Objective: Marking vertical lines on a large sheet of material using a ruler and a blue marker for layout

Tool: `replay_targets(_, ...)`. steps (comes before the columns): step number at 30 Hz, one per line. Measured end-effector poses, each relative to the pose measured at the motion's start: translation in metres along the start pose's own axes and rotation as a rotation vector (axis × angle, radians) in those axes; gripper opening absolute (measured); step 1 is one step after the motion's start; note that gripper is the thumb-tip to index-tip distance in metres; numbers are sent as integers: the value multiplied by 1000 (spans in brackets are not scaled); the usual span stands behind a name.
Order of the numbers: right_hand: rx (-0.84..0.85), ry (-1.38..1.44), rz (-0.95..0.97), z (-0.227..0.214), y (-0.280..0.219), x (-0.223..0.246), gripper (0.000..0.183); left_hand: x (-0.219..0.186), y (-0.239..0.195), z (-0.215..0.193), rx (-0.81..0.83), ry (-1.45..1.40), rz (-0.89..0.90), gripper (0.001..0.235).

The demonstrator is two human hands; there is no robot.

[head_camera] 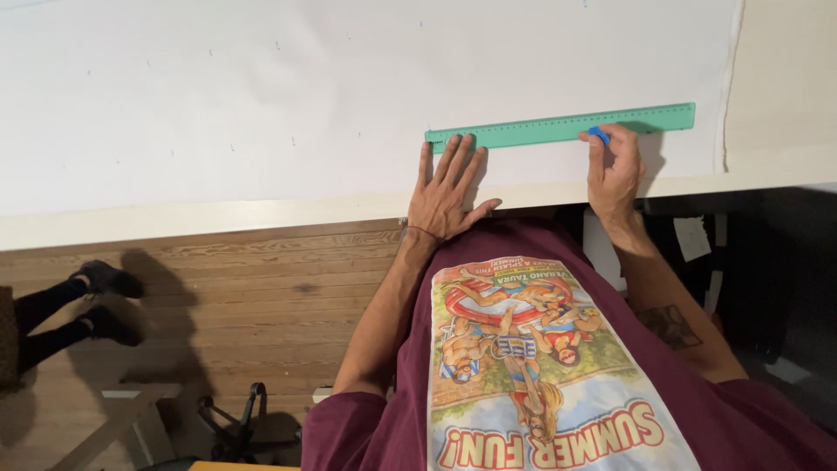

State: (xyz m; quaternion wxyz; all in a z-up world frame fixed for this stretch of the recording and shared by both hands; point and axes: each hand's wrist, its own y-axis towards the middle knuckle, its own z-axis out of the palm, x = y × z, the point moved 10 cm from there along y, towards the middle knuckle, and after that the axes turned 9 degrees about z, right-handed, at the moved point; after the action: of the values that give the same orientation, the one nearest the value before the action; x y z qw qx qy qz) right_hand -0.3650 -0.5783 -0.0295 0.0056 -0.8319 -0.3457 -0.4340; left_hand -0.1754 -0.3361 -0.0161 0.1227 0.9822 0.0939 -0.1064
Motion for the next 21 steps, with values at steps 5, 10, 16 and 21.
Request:
replay_targets(5,-15,-24,1,-3,0,1,20,0,2,1,36,-13,-6,103)
replay_targets(10,16,20,26,-4,9,11,17,2,1,3,98,-34,-21,102)
replay_targets(16,592,368,216,75,63,72,16,2,1,6,134,-32,-29,102)
replay_targets(21,911,168,228,116,83,92,19,-5,9,-23,75,8,64,97)
